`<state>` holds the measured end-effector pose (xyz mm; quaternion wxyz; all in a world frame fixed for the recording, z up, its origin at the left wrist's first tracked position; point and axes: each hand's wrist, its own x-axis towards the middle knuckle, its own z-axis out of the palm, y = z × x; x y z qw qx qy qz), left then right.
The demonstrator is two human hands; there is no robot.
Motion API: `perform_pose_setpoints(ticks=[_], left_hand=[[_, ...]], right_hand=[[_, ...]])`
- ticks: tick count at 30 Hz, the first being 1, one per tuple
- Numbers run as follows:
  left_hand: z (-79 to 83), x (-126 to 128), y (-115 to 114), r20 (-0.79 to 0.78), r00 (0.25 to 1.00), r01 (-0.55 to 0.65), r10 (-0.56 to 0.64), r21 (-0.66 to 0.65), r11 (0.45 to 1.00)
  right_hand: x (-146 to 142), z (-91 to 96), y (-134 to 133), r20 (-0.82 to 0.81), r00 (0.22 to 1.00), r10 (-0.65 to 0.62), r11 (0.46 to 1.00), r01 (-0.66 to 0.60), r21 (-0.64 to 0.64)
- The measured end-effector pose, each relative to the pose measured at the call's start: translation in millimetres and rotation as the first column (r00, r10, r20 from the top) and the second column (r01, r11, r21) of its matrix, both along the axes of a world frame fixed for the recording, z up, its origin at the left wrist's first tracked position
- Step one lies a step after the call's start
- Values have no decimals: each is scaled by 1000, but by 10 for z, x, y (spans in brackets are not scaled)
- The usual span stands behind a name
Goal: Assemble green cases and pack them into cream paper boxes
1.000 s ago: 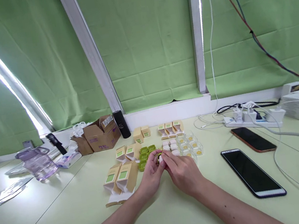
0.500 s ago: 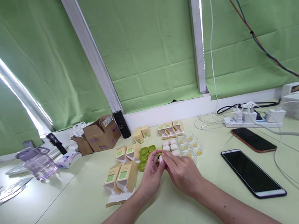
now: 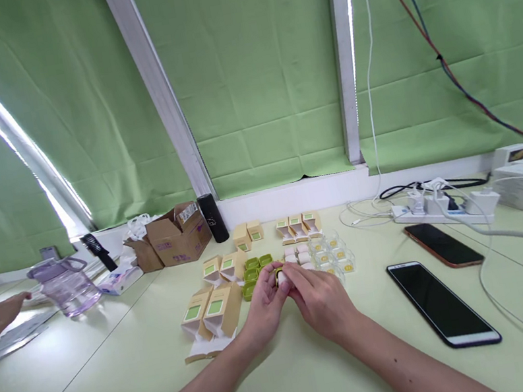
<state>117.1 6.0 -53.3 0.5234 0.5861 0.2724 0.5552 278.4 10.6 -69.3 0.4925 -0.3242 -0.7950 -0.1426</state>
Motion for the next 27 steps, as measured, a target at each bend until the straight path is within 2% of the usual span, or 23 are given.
perform_pose_setpoints(ticks=[6,11,16,19,24,27], left_hand=[[12,-23,16,53,998,39,-35,-79,996],[35,-22,3,87,994,72,-63,-96,993],[78,-52,-4,32,995,97,-95,-74,993],[60,-103,26,-29,997,64,-66,-45,997],[11,-190,77,-100,990,-100,100,13,995],[17,-221,69,-173,962,-189,210,131,973]], right_hand=[[26,-6,20,-77,992,103,975,-116,-188],[29,-73,54,-169,978,124,943,-169,-286],[23,-59,39,-268,956,118,914,-210,-348],[26,-11,28,-345,932,110,887,-249,-389],[17,56,27,-523,843,127,783,-409,-469],[1,61,40,-637,760,124,692,-527,-494]])
